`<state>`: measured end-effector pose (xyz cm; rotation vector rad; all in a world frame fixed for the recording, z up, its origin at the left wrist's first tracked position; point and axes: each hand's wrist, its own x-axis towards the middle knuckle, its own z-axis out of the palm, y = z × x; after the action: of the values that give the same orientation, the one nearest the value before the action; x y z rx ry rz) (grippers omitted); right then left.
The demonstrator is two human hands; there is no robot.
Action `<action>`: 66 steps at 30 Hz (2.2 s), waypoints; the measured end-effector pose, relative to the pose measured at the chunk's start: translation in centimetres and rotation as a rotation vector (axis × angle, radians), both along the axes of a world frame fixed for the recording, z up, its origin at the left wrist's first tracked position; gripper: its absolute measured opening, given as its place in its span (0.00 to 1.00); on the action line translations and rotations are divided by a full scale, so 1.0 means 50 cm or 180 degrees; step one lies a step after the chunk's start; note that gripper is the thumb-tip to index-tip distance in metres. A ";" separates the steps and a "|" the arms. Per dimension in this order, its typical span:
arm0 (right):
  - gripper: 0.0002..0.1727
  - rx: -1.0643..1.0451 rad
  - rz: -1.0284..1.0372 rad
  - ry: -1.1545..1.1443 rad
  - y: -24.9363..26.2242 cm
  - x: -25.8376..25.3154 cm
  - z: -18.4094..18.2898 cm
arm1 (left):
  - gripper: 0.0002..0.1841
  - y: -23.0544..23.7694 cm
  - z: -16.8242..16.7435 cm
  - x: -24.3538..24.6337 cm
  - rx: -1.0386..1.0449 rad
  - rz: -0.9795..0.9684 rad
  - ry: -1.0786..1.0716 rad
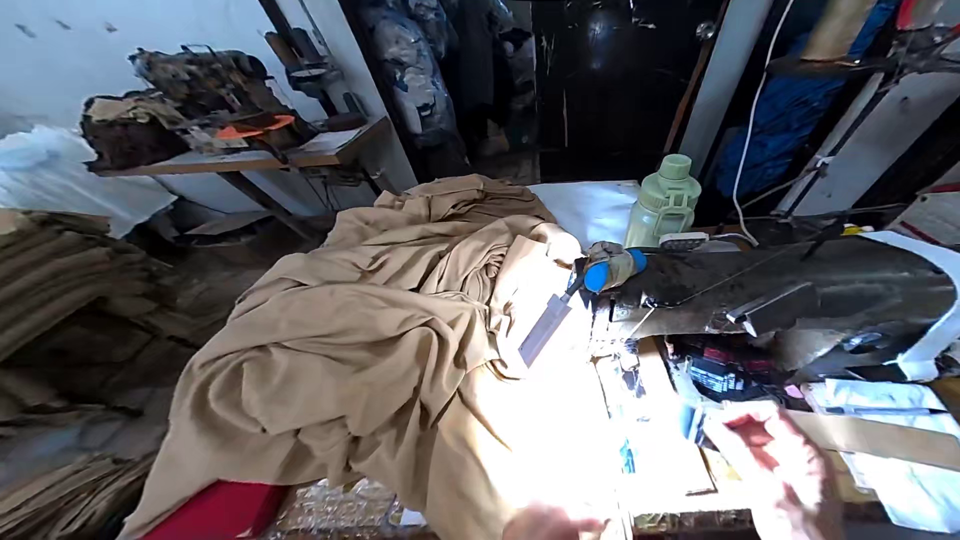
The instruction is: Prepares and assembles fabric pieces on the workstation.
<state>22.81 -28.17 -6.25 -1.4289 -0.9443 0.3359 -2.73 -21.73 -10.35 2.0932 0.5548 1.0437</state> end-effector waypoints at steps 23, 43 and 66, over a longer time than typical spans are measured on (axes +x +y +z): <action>0.12 -0.0035 0.0683 0.1313 0.040 -0.142 -0.059 | 0.16 0.074 0.035 0.091 -0.3011 0.0490 -0.0685; 0.19 -0.0497 0.0085 0.0890 0.072 -0.134 -0.082 | 0.09 0.064 0.031 0.101 -0.2893 0.0688 -0.0486; 0.10 0.0098 0.1216 -0.3132 0.086 -0.085 -0.150 | 0.11 0.151 -0.046 0.062 -0.1648 0.1050 -0.0259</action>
<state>18.54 -23.89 -13.73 -1.3670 -2.0174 -0.1454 0.36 -14.16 -12.62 1.5296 1.0323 1.0233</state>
